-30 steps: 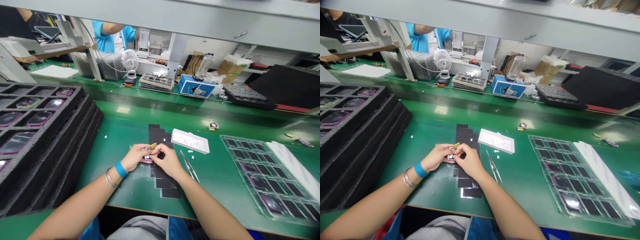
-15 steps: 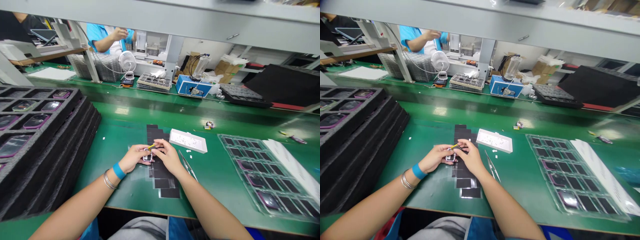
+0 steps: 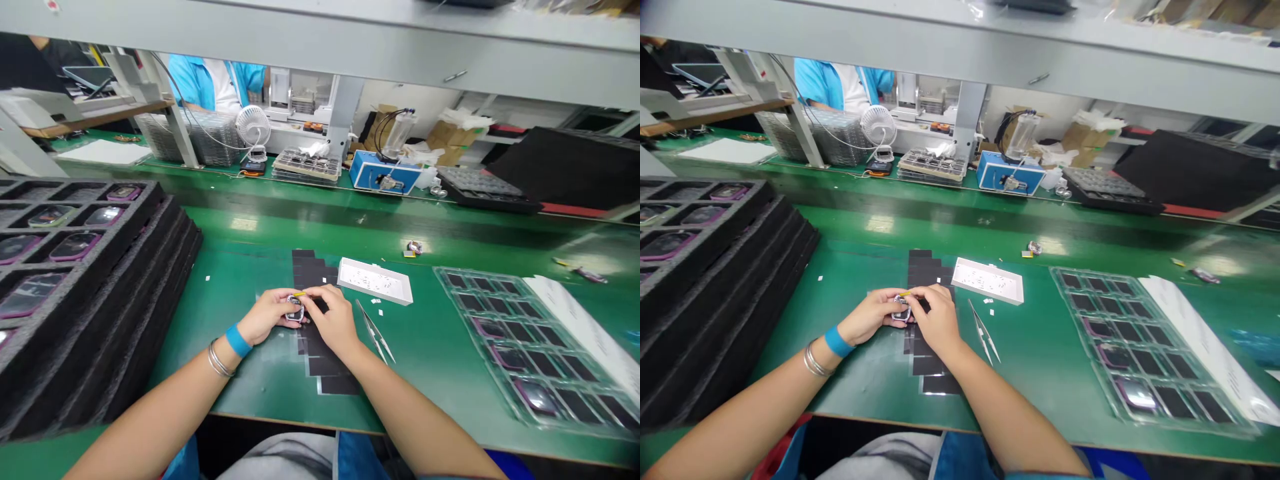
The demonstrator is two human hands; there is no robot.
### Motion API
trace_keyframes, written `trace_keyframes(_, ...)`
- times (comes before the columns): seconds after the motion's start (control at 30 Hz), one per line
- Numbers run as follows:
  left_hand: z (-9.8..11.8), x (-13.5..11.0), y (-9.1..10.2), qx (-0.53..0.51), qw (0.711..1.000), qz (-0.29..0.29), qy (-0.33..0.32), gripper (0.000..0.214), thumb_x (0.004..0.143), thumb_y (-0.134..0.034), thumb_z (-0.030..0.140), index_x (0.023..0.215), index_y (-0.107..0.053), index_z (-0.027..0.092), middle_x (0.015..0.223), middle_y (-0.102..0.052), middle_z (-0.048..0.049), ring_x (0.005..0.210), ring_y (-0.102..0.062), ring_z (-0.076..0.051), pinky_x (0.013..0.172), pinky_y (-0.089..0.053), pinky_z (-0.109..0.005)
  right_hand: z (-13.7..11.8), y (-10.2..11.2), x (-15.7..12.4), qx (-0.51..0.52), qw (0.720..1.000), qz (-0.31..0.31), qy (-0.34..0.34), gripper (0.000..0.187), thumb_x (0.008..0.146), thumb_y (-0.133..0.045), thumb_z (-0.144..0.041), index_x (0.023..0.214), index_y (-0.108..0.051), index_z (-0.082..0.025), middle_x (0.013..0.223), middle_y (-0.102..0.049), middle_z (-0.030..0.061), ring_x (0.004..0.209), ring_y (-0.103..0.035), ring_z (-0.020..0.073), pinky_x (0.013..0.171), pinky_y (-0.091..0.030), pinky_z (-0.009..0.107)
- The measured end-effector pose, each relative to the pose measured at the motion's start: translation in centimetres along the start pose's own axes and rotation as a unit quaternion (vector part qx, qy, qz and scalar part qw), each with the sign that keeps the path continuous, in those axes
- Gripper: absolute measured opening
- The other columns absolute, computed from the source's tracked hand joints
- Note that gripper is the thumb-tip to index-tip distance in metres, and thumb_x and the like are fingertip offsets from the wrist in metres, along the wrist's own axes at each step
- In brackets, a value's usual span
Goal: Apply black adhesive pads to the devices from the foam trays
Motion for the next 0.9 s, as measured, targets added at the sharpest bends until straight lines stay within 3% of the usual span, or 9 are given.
trace_keyframes(0.17,-0.3,0.0,0.1,-0.104,0.994,-0.006,0.027,0.031,0.072,-0.058,0.009,0.102,-0.066,0.010,0.084,-0.068,-0.0084,0.073,-0.064,-0.015,0.072,-0.056,-0.031,-3.1,-0.3,-0.8,-0.122,0.977,0.020,0.173,0.013,0.086,-0.056,-0.015,0.086,-0.067,-0.021,0.077,-0.070,-0.0009,0.072,-0.058,0.0143,0.093,-0.037,0.040)
trace_keyframes(0.3,0.0,0.0,0.1,-0.170,0.985,-0.024,0.023,0.033,0.077,-0.056,0.013,0.109,-0.063,0.009,0.094,-0.068,-0.0118,0.081,-0.065,-0.017,0.081,-0.053,-0.034,-3.7,-1.3,-1.2,-0.171,0.963,-0.023,0.209,0.020,0.089,-0.051,-0.012,0.094,-0.067,-0.024,0.093,-0.071,-0.0005,0.079,-0.058,0.0147,0.100,-0.030,0.046)
trace_keyframes(0.37,0.4,-0.1,0.3,-0.155,0.988,-0.023,0.006,0.034,0.077,-0.061,0.013,0.111,-0.062,0.010,0.096,-0.068,-0.0115,0.082,-0.065,-0.016,0.083,-0.052,-0.033,-3.0,-1.3,-1.0,-0.134,0.974,-0.042,0.176,0.017,0.088,-0.054,-0.016,0.088,-0.068,-0.025,0.095,-0.069,0.0005,0.084,-0.057,0.0161,0.097,-0.034,0.046)
trace_keyframes(0.43,0.7,-0.2,0.1,-0.135,0.990,-0.038,-0.008,0.038,0.075,-0.067,0.013,0.113,-0.061,0.012,0.101,-0.067,-0.0108,0.085,-0.065,-0.016,0.084,-0.051,-0.032,-1.2,-1.0,-0.5,-0.062,0.992,-0.047,0.096,0.008,0.083,-0.061,-0.020,0.085,-0.068,-0.024,0.099,-0.065,0.0036,0.093,-0.055,0.0185,0.093,-0.040,0.043)
trace_keyframes(0.5,0.9,-0.2,-0.4,-0.118,0.991,-0.066,-0.022,0.043,0.073,-0.070,0.015,0.115,-0.060,0.014,0.108,-0.066,-0.0113,0.092,-0.064,-0.018,0.085,-0.051,-0.033,1.0,-1.1,-0.2,0.040,0.998,-0.053,-0.002,0.019,0.076,-0.068,-0.022,0.095,-0.065,-0.022,0.109,-0.059,0.0067,0.104,-0.053,0.0203,0.090,-0.046,0.039)
trace_keyframes(0.57,1.1,-0.3,-0.8,-0.098,0.991,-0.088,-0.035,0.046,0.073,-0.072,0.019,0.116,-0.059,0.015,0.111,-0.065,-0.0121,0.097,-0.063,-0.020,0.086,-0.050,-0.033,2.9,-2.2,-0.4,0.157,0.980,-0.090,-0.088,0.042,0.073,-0.069,-0.024,0.112,-0.056,-0.023,0.116,-0.056,0.0079,0.106,-0.055,0.0199,0.087,-0.049,0.036)
trace_keyframes(0.63,1.0,-0.2,-0.9,-0.080,0.991,-0.096,-0.043,0.043,0.073,-0.072,0.024,0.114,-0.061,0.014,0.109,-0.065,-0.0126,0.096,-0.063,-0.021,0.085,-0.050,-0.033,3.8,-3.7,-1.0,0.247,0.946,-0.146,-0.147,0.053,0.074,-0.066,-0.025,0.123,-0.047,-0.024,0.115,-0.058,0.0072,0.101,-0.059,0.0182,0.084,-0.052,0.034)
trace_keyframes(0.7,0.9,-0.2,-0.9,-0.067,0.992,-0.095,-0.053,0.039,0.073,-0.073,0.027,0.109,-0.063,0.014,0.106,-0.067,-0.0123,0.093,-0.064,-0.020,0.083,-0.050,-0.031,4.0,-4.5,-1.5,0.282,0.927,-0.171,-0.179,0.052,0.076,-0.064,-0.025,0.125,-0.047,-0.024,0.111,-0.062,0.0065,0.096,-0.062,0.0176,0.083,-0.053,0.034)
trace_keyframes(0.9,1.1,-0.3,-0.9,-0.037,0.992,-0.083,-0.090,0.040,0.071,-0.074,0.031,0.106,-0.064,0.014,0.100,-0.068,-0.0110,0.089,-0.065,-0.019,0.077,-0.051,-0.028,2.8,-3.8,-1.7,0.294,0.929,-0.134,-0.181,0.047,0.073,-0.064,-0.019,0.119,-0.053,-0.022,0.111,-0.065,0.0063,0.096,-0.065,0.0189,0.081,-0.056,0.033)
Point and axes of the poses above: each hand's wrist, its own x-axis towards the middle knuckle, its own y-axis out of the back of the hand, z = x × y, the point moved 9 cm from there along x, towards the middle knuckle
